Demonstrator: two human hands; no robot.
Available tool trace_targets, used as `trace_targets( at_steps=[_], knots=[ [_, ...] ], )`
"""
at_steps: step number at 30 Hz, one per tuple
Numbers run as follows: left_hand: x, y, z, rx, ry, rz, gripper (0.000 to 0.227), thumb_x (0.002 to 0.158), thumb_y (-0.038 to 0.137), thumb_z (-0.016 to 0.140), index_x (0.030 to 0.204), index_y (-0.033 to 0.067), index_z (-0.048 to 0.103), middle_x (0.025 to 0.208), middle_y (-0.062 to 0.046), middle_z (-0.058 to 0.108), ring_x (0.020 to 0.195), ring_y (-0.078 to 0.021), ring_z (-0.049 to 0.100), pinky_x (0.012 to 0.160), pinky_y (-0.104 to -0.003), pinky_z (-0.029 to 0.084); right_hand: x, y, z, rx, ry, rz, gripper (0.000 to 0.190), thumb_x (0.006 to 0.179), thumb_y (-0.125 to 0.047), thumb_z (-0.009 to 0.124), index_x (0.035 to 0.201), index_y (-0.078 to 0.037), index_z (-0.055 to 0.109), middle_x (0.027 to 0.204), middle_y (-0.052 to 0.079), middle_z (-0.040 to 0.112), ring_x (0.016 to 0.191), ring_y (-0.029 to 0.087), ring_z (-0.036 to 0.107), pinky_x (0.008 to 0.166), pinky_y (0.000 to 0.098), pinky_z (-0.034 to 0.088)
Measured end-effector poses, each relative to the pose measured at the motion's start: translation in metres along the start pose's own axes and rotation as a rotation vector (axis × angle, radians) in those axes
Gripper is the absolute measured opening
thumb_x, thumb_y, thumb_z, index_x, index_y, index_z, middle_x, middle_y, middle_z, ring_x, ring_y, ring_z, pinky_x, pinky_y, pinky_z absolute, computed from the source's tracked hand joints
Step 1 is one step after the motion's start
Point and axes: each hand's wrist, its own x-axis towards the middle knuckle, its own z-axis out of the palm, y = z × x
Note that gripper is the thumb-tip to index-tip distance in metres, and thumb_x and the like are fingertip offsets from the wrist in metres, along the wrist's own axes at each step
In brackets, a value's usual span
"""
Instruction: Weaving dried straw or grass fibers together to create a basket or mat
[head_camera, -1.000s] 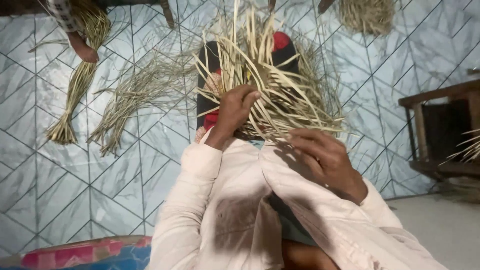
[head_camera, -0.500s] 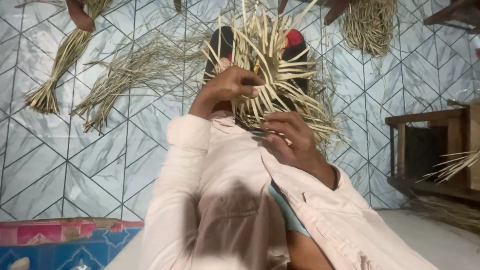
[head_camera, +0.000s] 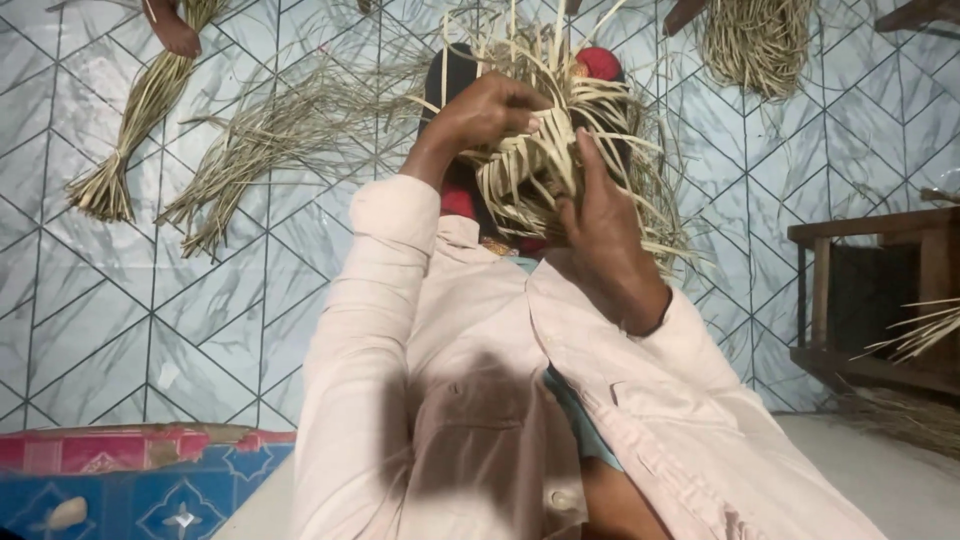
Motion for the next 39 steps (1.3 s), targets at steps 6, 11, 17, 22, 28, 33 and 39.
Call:
trace_targets(
  at_steps=[6,11,17,22,28,33,39],
  knots=[
    [-0.006,-0.002,-0.018,-0.132,-0.266,-0.204,0.058,0.077,0.015,0.082,0.129,-0.0043,0.064,0.083,-0.009,0.071,0.059,-0.0121,0.067,0.05,-0.022,0.059,0.038,0.062,-0.002,0.292,0.188,-0.253,0.059,0.092,0.009,0.065,0.148,-0.001,0.049,0.095,0.01,0.065,0.064,0.016,0.06,0.053,0.0276,0.047],
    [0.002,-0.023,-0.011,0.153,-0.207,-0.148,0.028,0.079,0.012,0.08,0.103,0.0018,0.072,0.079,-0.007,0.072,0.049,-0.0097,0.054,0.043,-0.026,0.042,0.057,0.063,-0.007,0.305,0.187,-0.286,0.048,0.095,0.006,0.067,0.141,0.003,0.055,0.087,0.009,0.065,0.065,0.016,0.064,0.054,0.0261,0.054],
    [0.01,-0.044,-0.003,0.218,-0.083,-0.071,0.019,0.08,0.016,0.08,0.095,0.0064,0.072,0.086,-0.006,0.073,0.06,-0.0145,0.062,0.061,-0.033,0.049,0.083,0.076,-0.011,0.298,0.226,-0.251,0.038,0.094,0.006,0.07,0.131,0.005,0.063,0.082,0.008,0.065,0.06,0.014,0.061,0.052,0.0247,0.053],
    [0.016,-0.06,-0.002,0.235,-0.049,-0.031,0.02,0.078,0.018,0.081,0.093,0.0068,0.073,0.086,-0.007,0.074,0.063,-0.0169,0.066,0.068,-0.035,0.052,0.101,0.088,-0.009,0.443,0.226,-0.203,0.028,0.092,0.006,0.069,0.12,0.004,0.07,0.076,0.006,0.068,0.056,0.01,0.058,0.05,0.0208,0.05],
    [0.015,-0.058,-0.005,0.15,-0.047,-0.101,0.036,0.081,0.008,0.073,0.116,0.0003,0.071,0.089,-0.008,0.075,0.058,-0.0137,0.061,0.059,-0.032,0.051,0.11,0.093,-0.012,0.567,0.19,-0.198,0.024,0.092,0.005,0.071,0.117,0.006,0.071,0.077,0.007,0.068,0.055,0.009,0.058,0.049,0.0192,0.044],
    [0.003,-0.082,-0.013,0.021,-0.172,0.042,0.049,0.077,0.021,0.09,0.12,0.0063,0.072,0.083,-0.009,0.07,0.07,-0.0193,0.062,0.07,-0.037,0.048,0.081,0.111,-0.01,0.367,0.25,-0.44,0.03,0.093,-0.004,0.08,0.122,0.0,0.076,0.074,0.017,0.07,0.062,0.025,0.069,0.064,0.0392,0.054],
    [-0.021,-0.058,-0.015,-0.072,-0.302,-0.013,0.061,0.079,0.034,0.091,0.127,0.006,0.066,0.107,-0.015,0.071,0.092,-0.0245,0.065,0.087,-0.044,0.051,0.002,0.117,0.058,0.038,0.343,-0.589,0.036,0.098,-0.009,0.062,0.134,-0.01,0.066,0.094,0.015,0.065,0.084,0.039,0.069,0.069,0.049,0.056]
  ],
)
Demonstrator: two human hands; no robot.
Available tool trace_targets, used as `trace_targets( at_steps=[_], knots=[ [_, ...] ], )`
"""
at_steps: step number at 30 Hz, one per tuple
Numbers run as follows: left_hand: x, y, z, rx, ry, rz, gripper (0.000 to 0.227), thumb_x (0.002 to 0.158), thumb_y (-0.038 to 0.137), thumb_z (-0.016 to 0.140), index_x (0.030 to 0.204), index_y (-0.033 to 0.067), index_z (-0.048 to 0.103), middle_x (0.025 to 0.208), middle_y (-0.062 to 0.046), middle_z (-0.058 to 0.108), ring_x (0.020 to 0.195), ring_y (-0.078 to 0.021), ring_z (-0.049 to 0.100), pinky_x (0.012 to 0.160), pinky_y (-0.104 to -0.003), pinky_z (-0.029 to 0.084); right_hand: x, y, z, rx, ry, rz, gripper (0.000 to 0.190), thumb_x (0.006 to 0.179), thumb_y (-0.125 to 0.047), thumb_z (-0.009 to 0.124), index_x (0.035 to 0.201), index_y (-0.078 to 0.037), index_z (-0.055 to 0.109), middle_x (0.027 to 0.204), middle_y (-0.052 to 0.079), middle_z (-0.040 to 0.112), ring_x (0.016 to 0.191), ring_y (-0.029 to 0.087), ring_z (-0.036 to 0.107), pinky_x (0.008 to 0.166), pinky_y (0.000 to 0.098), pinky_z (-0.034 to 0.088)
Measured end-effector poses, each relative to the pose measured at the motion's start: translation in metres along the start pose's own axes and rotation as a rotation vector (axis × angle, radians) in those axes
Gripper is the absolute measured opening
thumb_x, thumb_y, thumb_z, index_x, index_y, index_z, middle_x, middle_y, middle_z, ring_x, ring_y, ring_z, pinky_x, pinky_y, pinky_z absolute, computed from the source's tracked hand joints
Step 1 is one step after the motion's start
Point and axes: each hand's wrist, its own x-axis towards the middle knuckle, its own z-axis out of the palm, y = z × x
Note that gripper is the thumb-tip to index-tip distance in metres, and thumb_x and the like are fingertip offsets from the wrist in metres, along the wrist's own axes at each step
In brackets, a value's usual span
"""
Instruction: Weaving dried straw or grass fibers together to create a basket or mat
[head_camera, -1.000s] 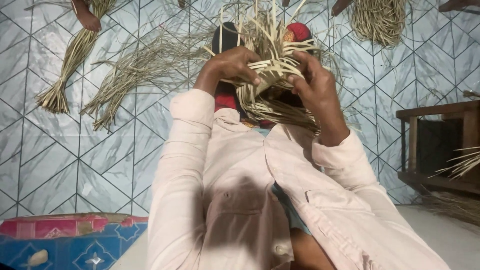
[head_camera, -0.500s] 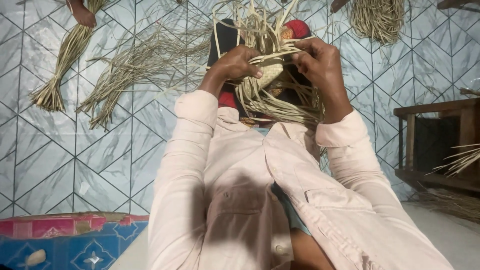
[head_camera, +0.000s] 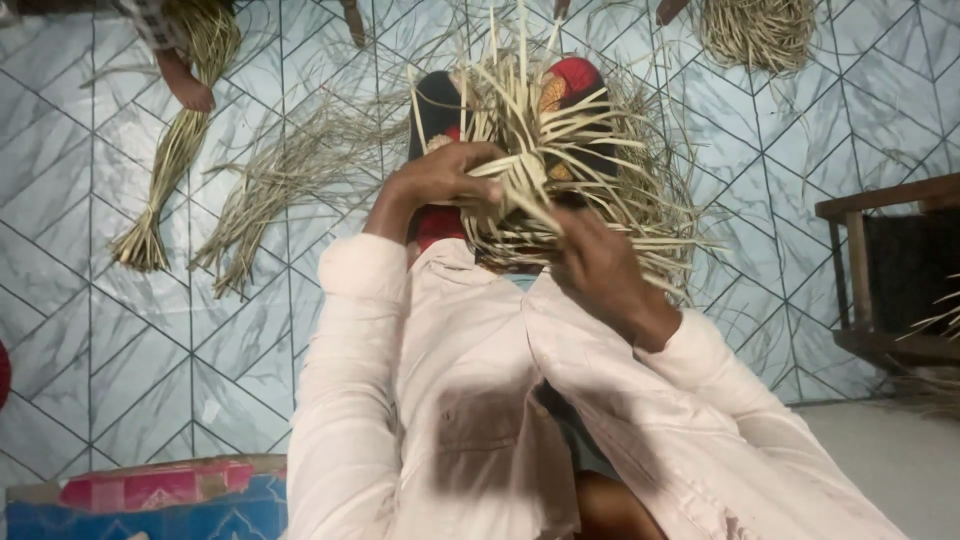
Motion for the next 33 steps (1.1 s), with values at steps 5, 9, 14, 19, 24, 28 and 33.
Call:
trace_targets(
  at_steps=[5,9,14,19,24,28,33],
  knots=[
    [0.002,0.039,0.033,-0.048,0.109,0.005,0.04,0.104,0.029,0.061,0.124,-0.0061,0.064,0.077,-0.008,0.064,0.052,-0.0082,0.057,0.048,-0.022,0.047,-0.025,0.008,0.02,-0.116,-0.03,-0.071,0.042,0.094,-0.013,0.066,0.136,-0.012,0.062,0.097,0.012,0.065,0.085,0.035,0.071,0.068,0.0435,0.058],
    [0.004,0.032,0.06,0.571,0.434,0.183,0.025,0.095,0.032,0.074,0.103,0.0087,0.077,0.081,-0.013,0.074,0.076,-0.0361,0.074,0.073,-0.045,0.054,-0.019,-0.004,0.002,-0.121,-0.034,-0.076,0.037,0.097,-0.008,0.06,0.134,-0.009,0.063,0.101,0.016,0.067,0.085,0.037,0.071,0.068,0.0459,0.059],
    [0.021,-0.04,0.08,0.91,0.812,0.434,0.028,0.104,0.044,0.058,0.094,0.0199,0.068,0.069,0.003,0.059,0.067,-0.0182,0.065,0.071,-0.034,0.047,-0.05,0.035,-0.024,-0.106,0.035,-0.062,0.035,0.092,-0.012,0.07,0.127,-0.014,0.071,0.104,0.013,0.07,0.088,0.035,0.071,0.071,0.0442,0.058],
    [0.019,-0.05,0.073,0.808,0.888,0.422,0.038,0.112,0.042,0.044,0.095,0.0134,0.063,0.07,-0.001,0.056,0.061,-0.0209,0.061,0.061,-0.033,0.05,-0.087,0.08,-0.114,-0.12,-0.046,0.063,0.037,0.092,0.006,0.069,0.12,-0.016,0.078,0.102,0.018,0.073,0.091,0.037,0.071,0.078,0.0434,0.057],
    [0.017,-0.033,0.089,0.728,0.865,0.503,0.029,0.104,0.02,0.053,0.079,0.0088,0.063,0.068,-0.002,0.059,0.051,-0.0111,0.043,0.044,-0.024,0.04,-0.115,0.105,-0.158,-0.487,-0.572,0.56,0.031,0.085,-0.02,0.075,0.112,-0.033,0.081,0.125,-0.011,0.073,0.109,0.02,0.061,0.105,0.0369,0.044],
    [0.005,-0.033,0.101,0.802,0.851,0.598,0.029,0.105,0.021,0.054,0.08,0.0093,0.062,0.068,-0.002,0.061,0.051,-0.011,0.046,0.046,-0.025,0.041,-0.091,0.069,-0.132,-0.141,-0.33,0.373,0.022,0.087,-0.031,0.064,0.095,-0.011,0.061,0.121,0.007,0.06,0.121,0.029,0.055,0.102,0.0495,0.043],
    [-0.012,-0.053,0.1,0.961,0.745,0.666,0.026,0.105,0.037,0.06,0.089,0.0165,0.064,0.066,0.002,0.05,0.054,-0.0203,0.057,0.054,-0.033,0.05,-0.043,0.034,-0.012,0.13,0.185,0.01,0.022,0.099,-0.018,0.066,0.116,-0.005,0.068,0.118,0.011,0.065,0.113,0.034,0.064,0.097,0.045,0.052]
  ],
)
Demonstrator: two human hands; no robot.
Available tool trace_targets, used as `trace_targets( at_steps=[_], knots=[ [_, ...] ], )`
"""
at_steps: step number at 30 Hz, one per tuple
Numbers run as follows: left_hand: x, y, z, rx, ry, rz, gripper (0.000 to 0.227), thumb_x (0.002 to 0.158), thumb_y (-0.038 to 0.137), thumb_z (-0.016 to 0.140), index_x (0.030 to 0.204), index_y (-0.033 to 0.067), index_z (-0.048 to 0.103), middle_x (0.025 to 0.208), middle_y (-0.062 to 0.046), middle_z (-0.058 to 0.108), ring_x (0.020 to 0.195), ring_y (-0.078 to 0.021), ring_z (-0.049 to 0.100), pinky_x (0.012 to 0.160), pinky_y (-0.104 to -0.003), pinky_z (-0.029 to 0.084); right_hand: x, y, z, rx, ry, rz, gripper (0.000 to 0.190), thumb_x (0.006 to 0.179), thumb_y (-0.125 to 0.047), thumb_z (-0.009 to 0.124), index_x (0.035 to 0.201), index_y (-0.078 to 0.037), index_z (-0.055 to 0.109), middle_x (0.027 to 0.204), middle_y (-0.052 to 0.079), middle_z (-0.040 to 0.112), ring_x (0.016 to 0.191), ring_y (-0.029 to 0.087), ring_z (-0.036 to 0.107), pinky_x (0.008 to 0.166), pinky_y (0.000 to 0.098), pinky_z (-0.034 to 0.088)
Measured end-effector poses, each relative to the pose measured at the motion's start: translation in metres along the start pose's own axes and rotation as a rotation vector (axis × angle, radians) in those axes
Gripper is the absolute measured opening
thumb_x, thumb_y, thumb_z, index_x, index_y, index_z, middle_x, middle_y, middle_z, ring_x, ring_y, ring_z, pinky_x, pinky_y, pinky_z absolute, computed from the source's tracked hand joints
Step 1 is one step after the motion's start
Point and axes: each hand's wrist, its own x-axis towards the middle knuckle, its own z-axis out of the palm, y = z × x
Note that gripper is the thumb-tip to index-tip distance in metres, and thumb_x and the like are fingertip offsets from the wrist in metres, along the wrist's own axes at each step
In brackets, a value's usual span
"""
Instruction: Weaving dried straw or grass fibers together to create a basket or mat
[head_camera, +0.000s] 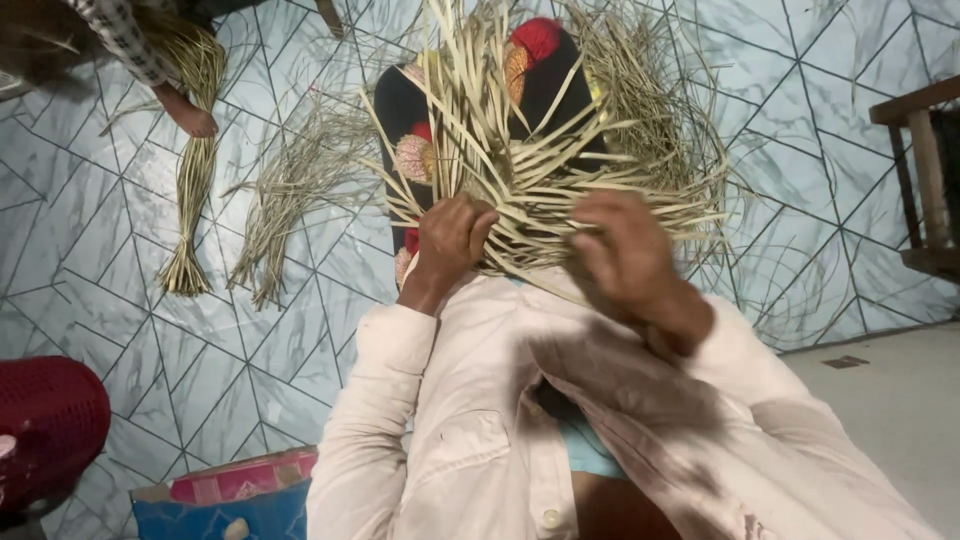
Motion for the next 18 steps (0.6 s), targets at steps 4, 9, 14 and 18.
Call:
trace_targets(
  at_steps=[4,9,14,18],
  knots=[
    [0.021,0.022,-0.038,-0.025,-0.004,-0.061,0.033,0.108,0.039,0.054,0.087,0.0158,0.065,0.063,0.004,0.048,0.051,-0.0151,0.052,0.052,-0.028,0.047,0.033,-0.015,0.041,-0.272,-0.048,-0.115,0.029,0.105,-0.027,0.058,0.125,-0.007,0.068,0.112,0.01,0.062,0.096,0.032,0.061,0.078,0.0434,0.049],
    [0.034,0.039,-0.056,-0.345,-0.036,-0.34,0.028,0.107,0.029,0.06,0.092,0.0078,0.071,0.07,-0.009,0.056,0.066,-0.0296,0.06,0.066,-0.039,0.051,0.007,-0.006,0.068,-0.236,-0.066,-0.177,0.019,0.102,-0.021,0.057,0.11,-0.012,0.072,0.092,0.006,0.06,0.08,0.028,0.059,0.069,0.0404,0.047],
    [0.031,0.036,-0.048,-0.466,-0.185,-0.504,0.026,0.091,0.031,0.079,0.09,0.0057,0.074,0.079,-0.016,0.066,0.079,-0.0373,0.067,0.075,-0.048,0.052,0.01,-0.019,0.071,-0.224,-0.067,-0.205,0.02,0.103,-0.021,0.055,0.106,-0.011,0.072,0.09,0.007,0.061,0.078,0.029,0.06,0.069,0.041,0.048],
    [0.028,0.038,-0.041,-0.507,-0.121,-0.612,0.019,0.088,0.022,0.082,0.087,0.005,0.074,0.075,-0.015,0.066,0.074,-0.0347,0.067,0.07,-0.045,0.053,0.015,-0.018,0.061,-0.196,0.053,-0.221,0.017,0.103,-0.021,0.058,0.102,-0.011,0.072,0.095,0.009,0.061,0.078,0.03,0.056,0.07,0.0421,0.046]
  ],
)
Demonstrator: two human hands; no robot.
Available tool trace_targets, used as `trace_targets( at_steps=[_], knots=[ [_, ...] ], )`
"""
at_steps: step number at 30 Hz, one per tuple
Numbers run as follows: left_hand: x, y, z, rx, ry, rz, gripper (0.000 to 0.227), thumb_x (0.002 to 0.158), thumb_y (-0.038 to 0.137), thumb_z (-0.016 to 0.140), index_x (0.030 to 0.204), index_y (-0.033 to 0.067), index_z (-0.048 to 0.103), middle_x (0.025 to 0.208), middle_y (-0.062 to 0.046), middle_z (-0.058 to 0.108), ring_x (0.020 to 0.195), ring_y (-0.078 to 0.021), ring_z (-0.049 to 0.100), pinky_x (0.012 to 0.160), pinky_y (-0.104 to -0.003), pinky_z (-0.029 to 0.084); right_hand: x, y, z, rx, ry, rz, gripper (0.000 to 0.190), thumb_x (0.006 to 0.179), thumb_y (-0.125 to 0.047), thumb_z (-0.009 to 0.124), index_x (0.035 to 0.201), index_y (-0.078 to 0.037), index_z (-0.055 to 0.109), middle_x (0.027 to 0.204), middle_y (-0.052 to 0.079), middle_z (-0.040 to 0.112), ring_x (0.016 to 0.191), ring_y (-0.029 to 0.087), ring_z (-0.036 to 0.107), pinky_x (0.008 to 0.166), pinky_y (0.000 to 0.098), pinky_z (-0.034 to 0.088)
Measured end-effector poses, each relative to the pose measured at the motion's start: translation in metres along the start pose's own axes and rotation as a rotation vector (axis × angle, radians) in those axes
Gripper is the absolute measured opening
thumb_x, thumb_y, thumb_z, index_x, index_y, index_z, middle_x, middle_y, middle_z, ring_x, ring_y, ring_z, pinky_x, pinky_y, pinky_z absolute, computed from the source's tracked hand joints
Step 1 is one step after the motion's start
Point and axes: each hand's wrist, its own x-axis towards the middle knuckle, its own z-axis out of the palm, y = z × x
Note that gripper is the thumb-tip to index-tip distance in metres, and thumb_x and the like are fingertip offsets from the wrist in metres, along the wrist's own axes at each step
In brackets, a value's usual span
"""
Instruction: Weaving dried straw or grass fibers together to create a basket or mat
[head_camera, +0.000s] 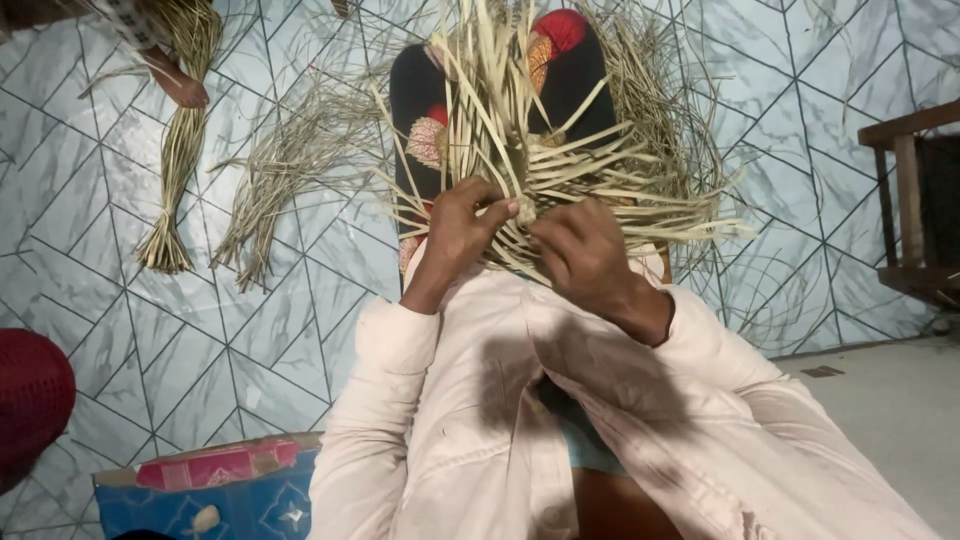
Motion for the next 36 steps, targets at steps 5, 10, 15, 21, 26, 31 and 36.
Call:
trace_targets(
  at_steps=[5,10,15,21,26,31,36],
  knots=[
    [-0.006,-0.004,0.007,-0.025,0.065,-0.033,0.019,0.086,0.021,0.084,0.085,0.0043,0.075,0.073,-0.015,0.066,0.071,-0.0334,0.069,0.066,-0.041,0.052,0.013,0.019,-0.015,-0.058,0.067,0.029,0.012,0.104,-0.014,0.06,0.11,-0.012,0.07,0.095,0.006,0.051,0.079,0.026,0.048,0.073,0.0402,0.042],
    [-0.006,0.004,0.013,-0.012,0.096,-0.015,0.015,0.084,0.019,0.084,0.084,0.0058,0.076,0.072,-0.013,0.065,0.069,-0.031,0.069,0.064,-0.038,0.052,0.038,0.02,-0.025,-0.158,-0.001,0.044,0.021,0.107,-0.016,0.057,0.122,-0.016,0.071,0.1,0.003,0.044,0.085,0.025,0.044,0.076,0.0397,0.039],
    [-0.004,0.004,0.013,-0.006,0.081,-0.016,0.019,0.085,0.023,0.084,0.086,0.0055,0.077,0.073,-0.013,0.066,0.071,-0.0319,0.071,0.064,-0.037,0.053,0.039,0.03,-0.023,-0.262,-0.139,0.048,0.025,0.106,-0.036,0.063,0.091,-0.016,0.066,0.098,0.002,0.051,0.094,0.026,0.049,0.076,0.0414,0.037],
    [0.0,0.007,0.014,0.022,0.041,-0.014,0.021,0.085,0.024,0.084,0.087,0.0038,0.077,0.076,-0.016,0.067,0.074,-0.0363,0.07,0.065,-0.041,0.054,0.026,0.012,-0.039,-0.163,-0.249,0.139,0.035,0.105,-0.048,0.059,0.09,-0.017,0.063,0.079,0.005,0.053,0.082,0.03,0.058,0.075,0.0449,0.04],
    [0.004,0.002,0.006,-0.026,-0.039,-0.151,0.023,0.09,0.03,0.077,0.09,0.0067,0.077,0.079,-0.016,0.068,0.078,-0.0312,0.07,0.073,-0.042,0.054,0.017,-0.051,-0.033,0.098,-0.345,0.084,0.028,0.106,-0.035,0.05,0.101,-0.012,0.066,0.078,0.01,0.058,0.076,0.033,0.06,0.069,0.0468,0.045],
    [0.022,0.017,-0.014,-0.104,-0.169,-0.351,0.045,0.094,0.05,0.068,0.098,0.0067,0.077,0.083,-0.019,0.071,0.082,-0.0319,0.07,0.079,-0.047,0.053,0.024,-0.075,-0.019,0.26,-0.38,0.029,0.018,0.105,-0.023,0.049,0.105,-0.012,0.063,0.08,0.007,0.056,0.075,0.03,0.062,0.068,0.0434,0.046],
    [0.03,0.012,-0.02,0.103,-0.295,-0.287,0.037,0.099,0.032,0.066,0.109,-0.0024,0.075,0.086,-0.024,0.072,0.084,-0.0437,0.072,0.075,-0.049,0.054,0.024,-0.057,0.002,0.364,-0.111,-0.198,0.026,0.103,-0.017,0.05,0.088,-0.011,0.07,0.072,0.004,0.053,0.058,0.024,0.054,0.054,0.0407,0.043]
  ],
)
